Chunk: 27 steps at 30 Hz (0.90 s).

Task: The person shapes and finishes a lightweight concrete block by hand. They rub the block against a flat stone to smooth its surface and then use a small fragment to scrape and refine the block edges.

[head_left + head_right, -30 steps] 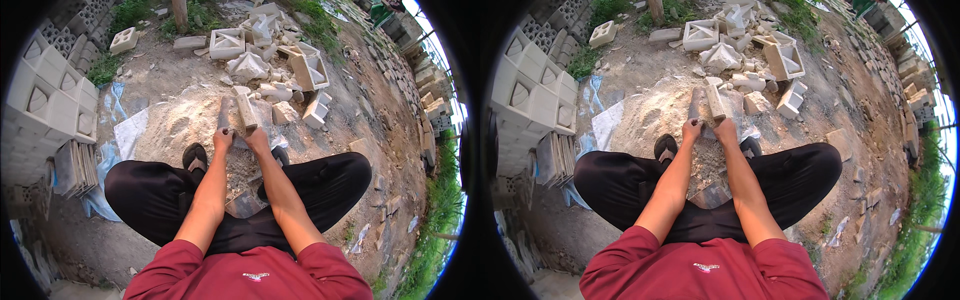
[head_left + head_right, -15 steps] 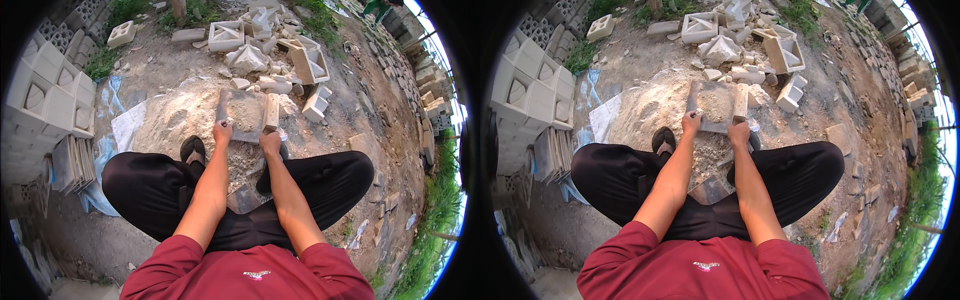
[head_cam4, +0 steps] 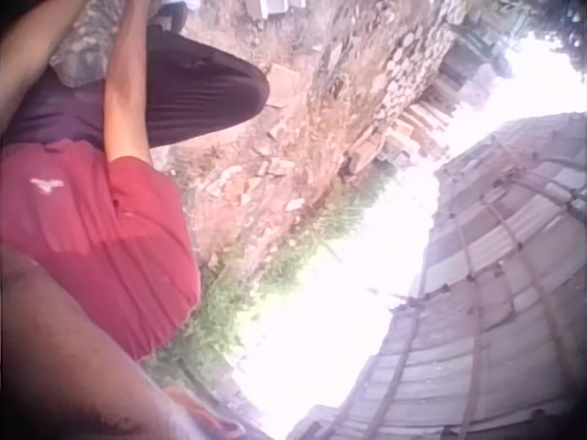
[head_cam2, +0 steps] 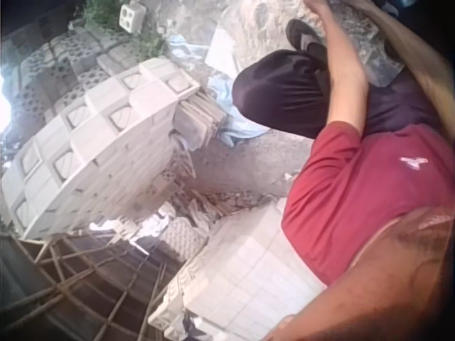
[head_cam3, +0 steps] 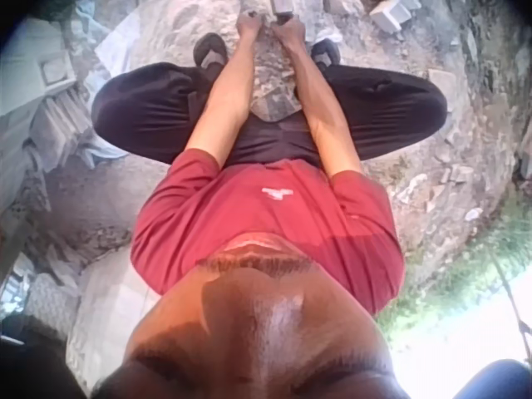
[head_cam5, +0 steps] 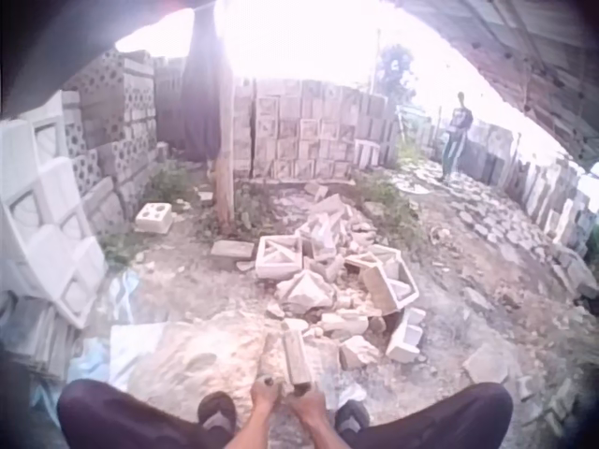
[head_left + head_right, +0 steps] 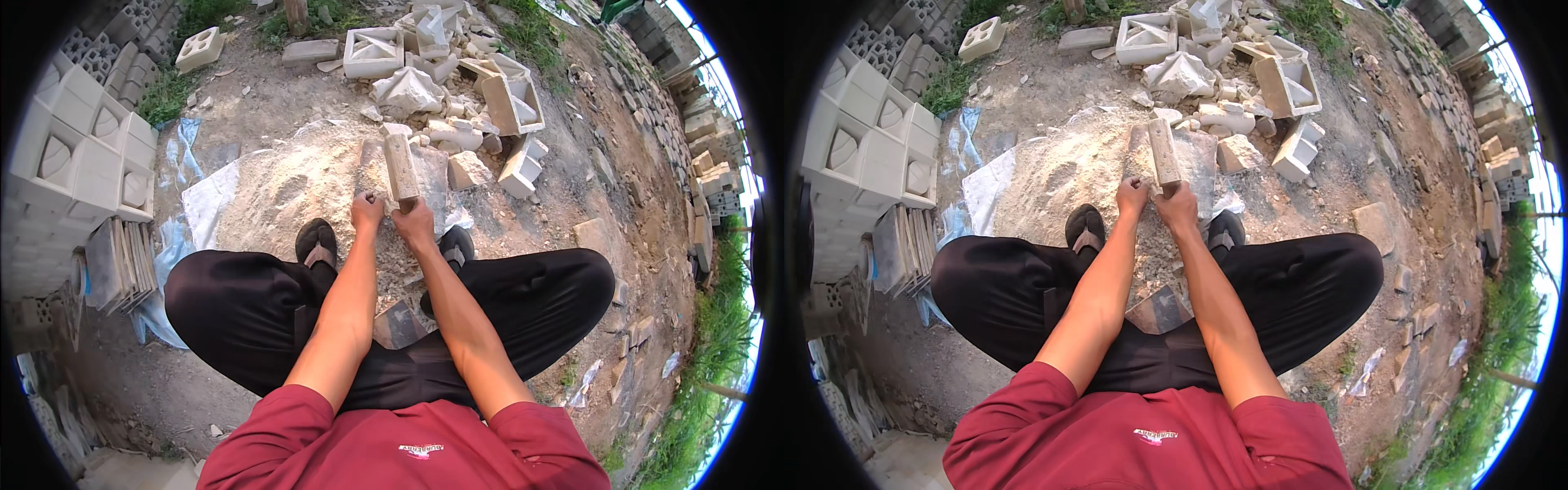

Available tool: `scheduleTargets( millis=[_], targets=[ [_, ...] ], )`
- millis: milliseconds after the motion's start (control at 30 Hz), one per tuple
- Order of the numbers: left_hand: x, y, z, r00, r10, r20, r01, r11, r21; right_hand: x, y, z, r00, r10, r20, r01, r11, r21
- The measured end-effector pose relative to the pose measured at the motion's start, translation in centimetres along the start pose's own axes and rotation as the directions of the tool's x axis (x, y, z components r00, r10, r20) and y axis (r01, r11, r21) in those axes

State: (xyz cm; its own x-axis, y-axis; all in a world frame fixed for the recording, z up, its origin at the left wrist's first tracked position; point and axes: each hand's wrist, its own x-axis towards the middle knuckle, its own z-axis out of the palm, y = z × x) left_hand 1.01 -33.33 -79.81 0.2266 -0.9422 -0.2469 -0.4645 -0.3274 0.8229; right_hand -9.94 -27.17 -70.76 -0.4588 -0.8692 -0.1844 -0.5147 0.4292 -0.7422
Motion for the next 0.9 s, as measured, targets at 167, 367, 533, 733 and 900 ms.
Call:
scheduleTargets(
  millis=[167,367,533,733,900],
  targets=[
    [-1.0,1.5,0.8,1.000,-0.026,0.009,0.026,0.999,-0.032,-0.4,1.1,-0.4,0.999,-0.039,-0.008,0.039,0.998,-0.050],
    [1.2,-0.9,0.7,0.955,-0.185,-0.232,0.053,0.876,-0.479,-0.1,-1.2,0.4,0.996,-0.091,0.011,0.091,0.996,-0.001],
    [3.3,-2.7,0.0,0.954,-0.181,-0.238,0.022,0.837,-0.547,0.5,0.0,2.6,0.996,-0.012,0.088,0.032,0.972,-0.234],
    [3.4,-4.9,-0.7,0.972,-0.078,-0.222,-0.053,0.848,-0.527,2.1,-3.1,0.8,0.987,-0.021,0.160,0.016,0.999,0.035],
    [2.2,-3.1,0.0,0.987,-0.072,-0.141,-0.006,0.875,-0.484,2.8,-3.4,0.8,1.000,-0.020,0.018,0.018,0.995,0.095]
  ],
)
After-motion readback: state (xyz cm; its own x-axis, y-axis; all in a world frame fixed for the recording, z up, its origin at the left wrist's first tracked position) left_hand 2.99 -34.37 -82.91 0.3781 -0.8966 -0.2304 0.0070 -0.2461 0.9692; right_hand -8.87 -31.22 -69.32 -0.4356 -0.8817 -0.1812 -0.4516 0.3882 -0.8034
